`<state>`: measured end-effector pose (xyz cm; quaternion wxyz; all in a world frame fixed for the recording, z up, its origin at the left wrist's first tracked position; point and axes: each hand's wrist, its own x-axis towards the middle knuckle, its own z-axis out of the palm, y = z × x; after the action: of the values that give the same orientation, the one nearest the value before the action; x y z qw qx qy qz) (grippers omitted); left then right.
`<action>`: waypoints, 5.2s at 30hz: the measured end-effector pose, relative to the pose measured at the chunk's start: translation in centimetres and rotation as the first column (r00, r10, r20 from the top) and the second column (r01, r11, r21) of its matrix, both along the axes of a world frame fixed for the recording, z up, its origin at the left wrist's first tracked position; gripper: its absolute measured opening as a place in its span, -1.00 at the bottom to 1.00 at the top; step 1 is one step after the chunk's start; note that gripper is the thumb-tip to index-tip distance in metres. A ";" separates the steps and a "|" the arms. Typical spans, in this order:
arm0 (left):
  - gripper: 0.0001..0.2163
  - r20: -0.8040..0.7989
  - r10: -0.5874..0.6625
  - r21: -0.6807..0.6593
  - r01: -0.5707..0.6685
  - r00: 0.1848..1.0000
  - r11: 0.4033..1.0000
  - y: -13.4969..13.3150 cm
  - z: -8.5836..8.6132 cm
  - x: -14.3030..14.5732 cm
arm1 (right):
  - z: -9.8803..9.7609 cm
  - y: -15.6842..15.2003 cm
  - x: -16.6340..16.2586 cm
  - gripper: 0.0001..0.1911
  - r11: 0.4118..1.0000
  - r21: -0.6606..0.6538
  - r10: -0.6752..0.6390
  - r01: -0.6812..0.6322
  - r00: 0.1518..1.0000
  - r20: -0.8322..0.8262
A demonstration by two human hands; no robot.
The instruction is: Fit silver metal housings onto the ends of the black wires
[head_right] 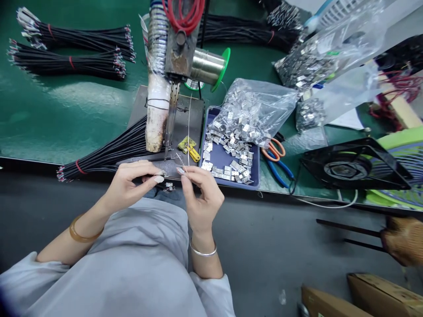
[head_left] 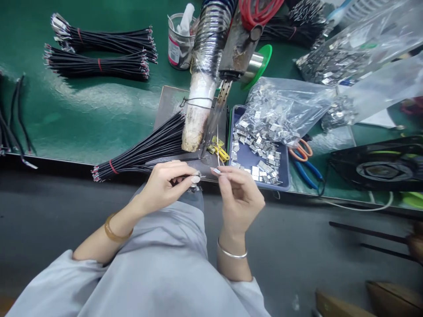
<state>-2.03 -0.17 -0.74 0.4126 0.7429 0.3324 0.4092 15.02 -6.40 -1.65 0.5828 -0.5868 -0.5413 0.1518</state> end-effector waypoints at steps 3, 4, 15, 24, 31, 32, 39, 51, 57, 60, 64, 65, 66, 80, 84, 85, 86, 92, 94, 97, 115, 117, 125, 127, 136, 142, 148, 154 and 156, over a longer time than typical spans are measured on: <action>-0.85 0.021 -0.011 -0.034 0.011 1.000 0.999 0.2 0.1 -0.1 | 0.0 -0.5 0.1 -0.91 0.999 0.034 -0.025 0.025 1.000 -0.014; -0.83 0.022 -0.025 -0.082 0.026 0.999 0.996 0.3 0.1 -0.2 | 0.0 -0.6 0.1 -0.91 1.000 0.026 -0.009 0.010 1.000 -0.025; -0.86 0.057 -0.041 -0.335 0.058 0.998 0.940 0.4 0.5 -0.1 | -0.2 0.4 -1.4 -0.90 0.994 -0.066 0.086 -0.090 0.994 -0.060; -0.87 0.034 -0.054 -0.211 0.060 0.998 0.976 0.3 0.1 0.1 | -0.2 0.6 -1.6 -0.93 0.972 -0.128 0.148 -0.195 0.940 -0.307; -0.90 0.049 0.045 -0.015 -0.045 0.998 0.999 -0.4 -1.1 0.5 | -0.6 0.9 -2.2 -0.89 0.987 -0.101 0.096 -0.126 0.960 -0.261; -0.90 0.053 0.054 -0.027 -0.053 0.997 0.998 -0.5 -1.2 0.6 | -0.6 0.8 -2.5 -0.88 0.993 -0.078 0.074 -0.091 0.977 -0.203; -0.88 0.246 0.032 -0.452 0.086 0.969 0.888 0.2 -0.7 0.4 | -1.3 -0.1 -2.9 -0.85 0.980 0.179 -0.121 0.082 0.968 0.221; -0.86 0.299 0.140 -0.674 0.105 0.944 0.731 1.0 0.7 1.0 | -0.2 -1.1 -1.0 -0.86 0.941 0.321 -0.209 0.107 0.929 0.304; -0.84 0.290 0.125 -0.678 0.111 0.949 0.727 0.7 1.5 1.3 | 0.1 -0.4 -2.0 -0.80 0.941 0.338 -0.148 0.020 0.922 0.357; -0.89 0.263 0.136 -0.650 0.071 0.955 0.757 0.6 1.5 1.2 | 0.0 -0.2 -2.2 -0.76 0.958 0.283 -0.067 -0.055 0.912 0.404; -0.92 0.215 0.160 -0.616 0.007 0.963 0.788 0.9 1.1 1.0 | -0.3 0.0 -1.9 -0.84 0.971 0.237 -0.061 0.001 0.968 0.244; -0.92 0.208 0.157 -0.612 0.003 0.966 0.791 1.0 0.9 1.0 | -0.3 -0.1 -1.7 -0.85 0.974 0.226 -0.049 -0.004 0.973 0.227; -0.91 0.206 0.152 -0.610 0.005 0.967 0.793 1.0 0.8 0.9 | -0.2 -0.2 -1.5 -0.86 0.976 0.217 -0.031 -0.021 0.972 0.234; -0.78 0.334 0.146 -0.646 0.113 0.931 0.755 0.8 0.8 0.8 | -0.5 -1.5 0.3 -0.84 0.979 0.171 0.023 -0.115 0.886 0.463; -0.80 0.295 0.119 -0.630 0.100 0.948 0.770 0.6 0.8 0.8 | -0.3 -1.3 0.2 -0.84 0.979 0.170 0.016 -0.115 0.868 0.496; -0.81 0.276 0.110 -0.625 0.092 0.955 0.775 0.5 0.8 0.8 | -0.3 -1.2 0.1 -0.84 0.979 0.170 0.014 -0.115 0.864 0.504; -0.82 0.259 0.101 -0.619 0.085 0.960 0.780 0.5 0.8 0.8 | -0.2 -1.0 -0.1 -0.84 0.979 0.169 0.013 -0.116 0.858 0.513; -0.87 0.238 0.142 -0.611 0.034 0.961 0.791 0.5 0.8 1.2 | 0.0 0.0 -0.9 -0.84 0.969 0.246 -0.097 -0.022 0.881 0.463; -0.88 0.235 0.155 -0.613 0.023 0.960 0.790 0.5 0.8 1.3 | -0.1 0.1 -1.0 -0.85 0.947 0.316 -0.169 0.062 0.930 0.325; -0.88 0.223 0.118 -0.600 0.041 0.968 0.799 0.6 0.8 1.5 | -0.5 0.1 -1.1 -0.87 0.944 0.330 -0.098 0.020 0.970 0.221; -0.85 0.191 0.181 -0.575 -0.040 0.965 0.818 1.0 1.0 1.9 | -1.9 1.0 -0.9 -0.87 0.953 0.282 0.006 -0.108 0.941 0.339; -0.86 0.185 0.209 -0.570 -0.069 0.960 0.819 1.0 1.0 2.1 | -1.8 1.2 -0.7 -0.86 0.943 0.305 -0.005 -0.131 0.914 0.407; -0.89 0.253 0.263 -0.616 -0.055 0.931 0.786 1.3 1.6 2.7 | -1.3 2.2 -0.1 -0.83 0.928 0.326 -0.003 -0.182 0.870 0.494; -0.89 0.248 0.278 -0.618 -0.069 0.928 0.783 1.3 1.8 2.7 | -1.2 2.4 -0.1 -0.83 0.927 0.325 -0.005 -0.188 0.860 0.511; -0.88 0.235 0.289 -0.617 -0.088 0.928 0.782 1.3 2.1 2.6 | -0.4 2.3 0.0 -0.82 0.931 0.320 -0.041 -0.178 0.817 0.575; -0.87 0.211 0.275 -0.643 -0.079 0.938 0.762 1.4 2.2 2.8 | -0.8 2.2 0.2 -0.82 0.931 0.320 -0.033 -0.175 0.833 0.552; -0.85 0.193 0.335 -0.616 -0.152 0.922 0.773 0.9 2.0 3.0 | -0.3 2.6 -0.3 -0.80 0.933 0.335 -0.078 -0.128 0.839 0.539; -0.83 0.175 0.326 -0.584 -0.169 0.929 0.794 0.8 1.8 2.9 | -0.2 2.4 -0.3 -0.81 0.926 0.344 -0.064 -0.155 0.835 0.547; -0.82 0.164 0.313 -0.594 -0.160 0.935 0.788 0.9 1.7 2.9 | -0.5 2.2 -0.1 -0.82 0.921 0.342 -0.031 -0.189 0.837 0.546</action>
<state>0.82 0.70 0.94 0.6003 0.4780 0.4750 0.4307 14.94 -4.17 -2.11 0.5021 -0.4573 -0.7266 -0.1039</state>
